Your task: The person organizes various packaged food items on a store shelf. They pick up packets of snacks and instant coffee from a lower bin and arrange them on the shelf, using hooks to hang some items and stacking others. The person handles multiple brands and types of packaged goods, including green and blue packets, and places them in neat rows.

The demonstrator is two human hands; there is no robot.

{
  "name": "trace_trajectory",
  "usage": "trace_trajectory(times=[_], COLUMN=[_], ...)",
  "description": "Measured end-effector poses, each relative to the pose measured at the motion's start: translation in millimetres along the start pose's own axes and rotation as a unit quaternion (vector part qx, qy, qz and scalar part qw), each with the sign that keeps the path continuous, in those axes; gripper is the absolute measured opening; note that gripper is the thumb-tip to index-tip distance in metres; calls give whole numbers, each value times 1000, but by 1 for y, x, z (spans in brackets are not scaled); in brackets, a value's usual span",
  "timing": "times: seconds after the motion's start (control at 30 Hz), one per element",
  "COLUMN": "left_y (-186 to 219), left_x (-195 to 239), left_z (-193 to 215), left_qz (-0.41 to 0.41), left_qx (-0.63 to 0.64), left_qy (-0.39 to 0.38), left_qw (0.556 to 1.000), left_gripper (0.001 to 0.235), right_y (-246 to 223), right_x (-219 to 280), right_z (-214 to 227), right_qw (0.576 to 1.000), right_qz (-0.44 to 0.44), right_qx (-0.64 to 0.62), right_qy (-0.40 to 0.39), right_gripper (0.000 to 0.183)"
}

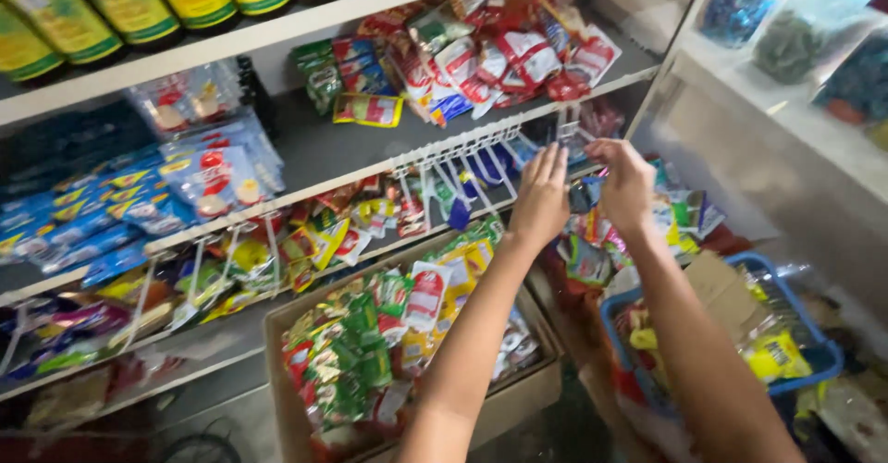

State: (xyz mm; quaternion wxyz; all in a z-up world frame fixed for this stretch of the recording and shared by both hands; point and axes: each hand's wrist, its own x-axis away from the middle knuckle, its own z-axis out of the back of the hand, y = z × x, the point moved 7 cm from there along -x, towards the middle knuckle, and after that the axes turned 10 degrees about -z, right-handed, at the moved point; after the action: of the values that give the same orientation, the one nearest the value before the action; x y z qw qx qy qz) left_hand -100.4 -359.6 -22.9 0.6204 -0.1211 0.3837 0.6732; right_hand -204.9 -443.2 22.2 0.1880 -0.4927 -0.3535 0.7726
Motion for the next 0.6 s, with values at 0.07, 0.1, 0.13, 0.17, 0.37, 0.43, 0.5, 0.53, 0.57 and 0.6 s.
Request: trace_trajectory(times=[0.07, 0.1, 0.13, 0.17, 0.37, 0.43, 0.5, 0.53, 0.57, 0.6], left_y=[-7, -13, -24, -35, -59, -64, -65, -71, -73, -75], left_x=[-16, -18, -22, -23, -21, -12, -6, -6, -3, 1], left_z=[-13, -22, -37, -51, -74, -80, -81, -86, -85, -85], left_qz=[28, 62, 63, 68, 124, 137, 121, 123, 113, 102], left_qx=[-21, -39, -38, -54, -52, -52, -46, -49, -25, -1], left_qy=[-18, -43, -42, -38, -62, -100, -82, -80, -37, 6], left_qw=[999, 996, 996, 996, 989, 984, 988, 988, 993, 995], left_gripper=[68, 76, 76, 74, 77, 77, 87, 87, 76, 65], right_y=[17, 25, 29, 37, 68, 84, 97, 102, 113, 124], right_x=[-12, -13, -20, -24, -29, -19, -5, -2, 5, 14], right_z=[-10, -17, -24, -30, -59, -63, -62, -62, -63, -63], right_qw=[999, 997, 997, 997, 994, 991, 995, 995, 992, 986], right_qz=[19, 29, 30, 3, -33, -58, -21, -18, -64, -108], right_qx=[-10, -20, -18, -26, -40, -37, -8, -10, 21, 52], right_qy=[-35, -72, -73, -73, -101, -115, -99, -101, -107, -114], right_gripper=[22, 27, 27, 23, 15, 16, 17, 17, 21, 26])
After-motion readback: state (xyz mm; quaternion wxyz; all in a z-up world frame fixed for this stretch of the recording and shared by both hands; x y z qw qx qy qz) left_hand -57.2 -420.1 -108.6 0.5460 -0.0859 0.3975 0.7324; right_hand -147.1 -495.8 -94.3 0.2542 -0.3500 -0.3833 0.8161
